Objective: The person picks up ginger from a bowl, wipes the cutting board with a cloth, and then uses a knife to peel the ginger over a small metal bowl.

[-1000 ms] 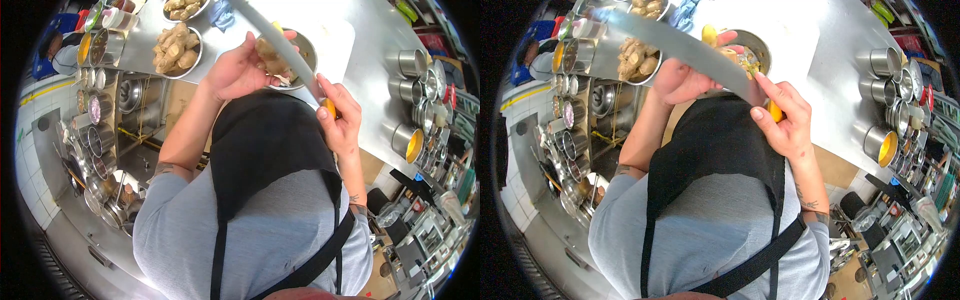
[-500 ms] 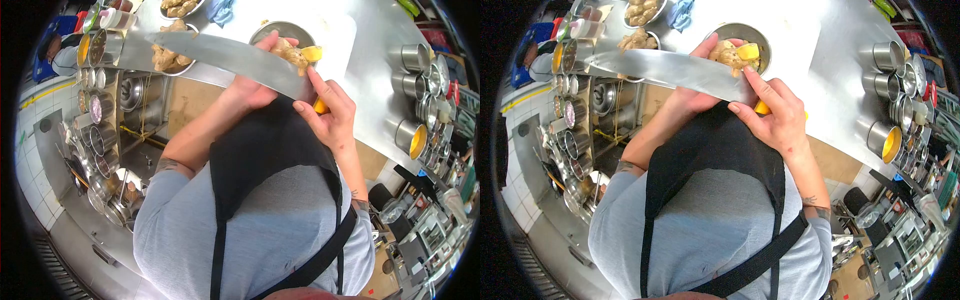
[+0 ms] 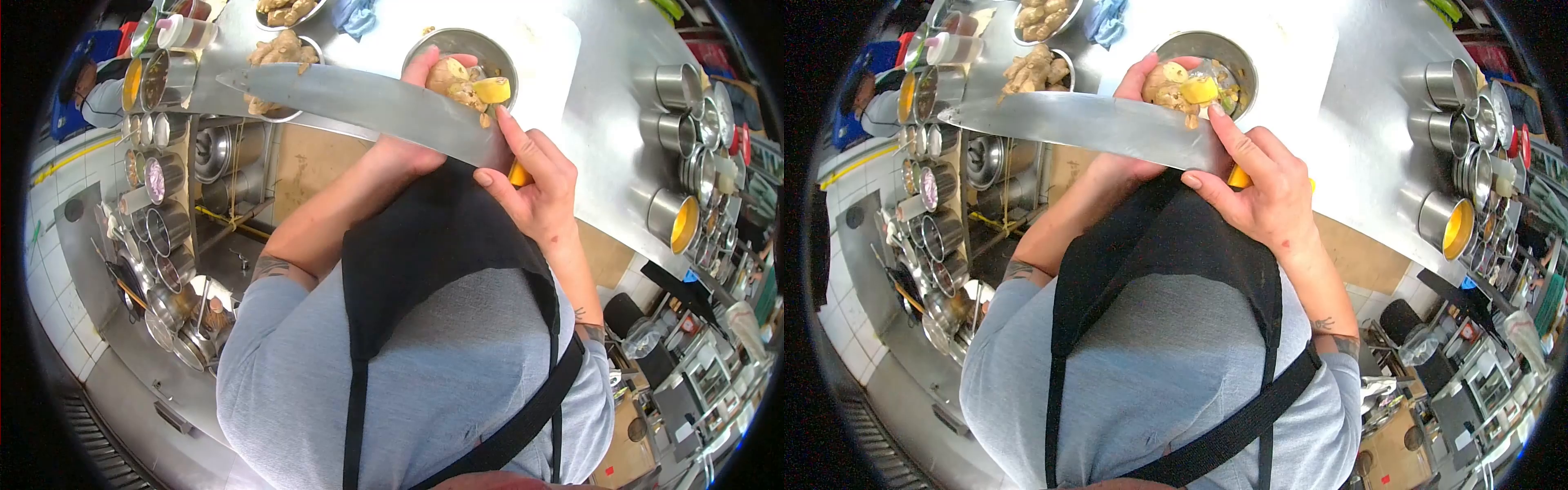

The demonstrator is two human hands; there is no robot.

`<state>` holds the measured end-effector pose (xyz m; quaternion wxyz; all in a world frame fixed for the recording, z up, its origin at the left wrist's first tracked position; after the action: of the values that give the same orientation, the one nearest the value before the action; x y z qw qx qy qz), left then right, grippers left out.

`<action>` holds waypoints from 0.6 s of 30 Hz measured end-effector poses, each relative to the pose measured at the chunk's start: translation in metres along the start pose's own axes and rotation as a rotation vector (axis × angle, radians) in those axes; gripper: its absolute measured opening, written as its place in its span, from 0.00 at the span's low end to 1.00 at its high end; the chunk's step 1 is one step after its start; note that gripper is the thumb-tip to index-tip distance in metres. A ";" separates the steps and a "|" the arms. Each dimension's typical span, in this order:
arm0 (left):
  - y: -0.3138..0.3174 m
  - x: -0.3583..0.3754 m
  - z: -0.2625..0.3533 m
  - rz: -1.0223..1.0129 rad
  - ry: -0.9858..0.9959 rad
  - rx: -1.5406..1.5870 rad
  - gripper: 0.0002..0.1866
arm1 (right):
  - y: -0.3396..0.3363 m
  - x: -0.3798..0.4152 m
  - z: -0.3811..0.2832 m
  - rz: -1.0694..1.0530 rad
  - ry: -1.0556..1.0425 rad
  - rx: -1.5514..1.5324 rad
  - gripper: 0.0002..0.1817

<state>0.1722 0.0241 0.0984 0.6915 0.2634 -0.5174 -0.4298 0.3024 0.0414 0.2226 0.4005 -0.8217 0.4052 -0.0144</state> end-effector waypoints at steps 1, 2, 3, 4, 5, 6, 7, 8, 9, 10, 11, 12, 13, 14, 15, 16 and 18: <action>-0.002 -0.001 0.001 0.012 0.041 -0.013 0.28 | 0.000 0.000 0.000 -0.006 0.006 0.004 0.39; -0.004 -0.002 0.001 0.024 0.048 -0.027 0.28 | 0.001 0.000 0.000 -0.011 0.010 0.008 0.39; -0.007 -0.004 0.000 0.035 0.055 -0.041 0.29 | 0.001 0.000 0.000 -0.011 0.010 0.007 0.39; -0.009 -0.005 0.001 0.047 0.063 -0.055 0.29 | 0.001 0.000 0.000 -0.011 0.010 0.007 0.39; -0.009 -0.004 0.000 0.062 0.058 -0.066 0.29 | 0.001 0.001 0.000 -0.011 0.010 0.007 0.39; -0.009 -0.004 0.001 0.075 0.053 -0.078 0.29 | 0.001 0.001 0.000 -0.015 0.011 -0.001 0.38; -0.008 -0.003 0.001 0.089 0.048 -0.090 0.29 | 0.002 0.001 -0.001 -0.018 0.013 -0.007 0.38; -0.010 -0.003 0.004 0.115 0.074 -0.139 0.29 | 0.002 0.001 -0.001 -0.022 0.015 -0.015 0.38; -0.013 -0.002 0.008 0.140 0.101 -0.189 0.29 | 0.002 0.002 -0.001 -0.022 0.012 -0.028 0.37; -0.014 -0.002 0.012 0.165 0.128 -0.238 0.29 | 0.003 0.003 -0.001 -0.023 0.009 -0.041 0.37; -0.009 0.002 0.015 0.159 0.172 -0.282 0.29 | 0.003 0.003 -0.001 -0.023 0.005 -0.054 0.36; -0.001 0.007 0.019 0.153 0.216 -0.326 0.29 | 0.002 0.004 -0.002 -0.019 0.007 -0.055 0.35; 0.004 0.011 0.022 0.145 0.259 -0.369 0.29 | 0.002 0.003 -0.002 -0.014 0.008 -0.056 0.35; 0.005 0.011 0.022 0.126 0.273 -0.344 0.29 | 0.002 0.003 -0.002 -0.009 0.009 -0.055 0.34; 0.004 0.010 0.022 0.106 0.286 -0.318 0.29 | 0.001 0.003 -0.003 0.005 0.006 -0.062 0.34; 0.005 0.011 0.023 0.086 0.301 -0.292 0.29 | 0.002 0.003 -0.002 0.018 0.003 -0.070 0.34; 0.013 0.016 0.031 0.062 0.374 -0.339 0.29 | 0.002 0.004 -0.001 0.034 -0.005 -0.080 0.34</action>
<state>0.1489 0.0190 0.1266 0.8222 0.2028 -0.3091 -0.4329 0.3034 0.0375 0.2209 0.3685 -0.8301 0.4184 0.0107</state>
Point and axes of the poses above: each hand's wrist, its own x-axis away from the middle knuckle, its own y-axis out of the palm, z = x × y, the point moved 9 cm from there along -x, towards the middle knuckle, and after that the axes turned 5 degrees about z, right-handed, at the moved point
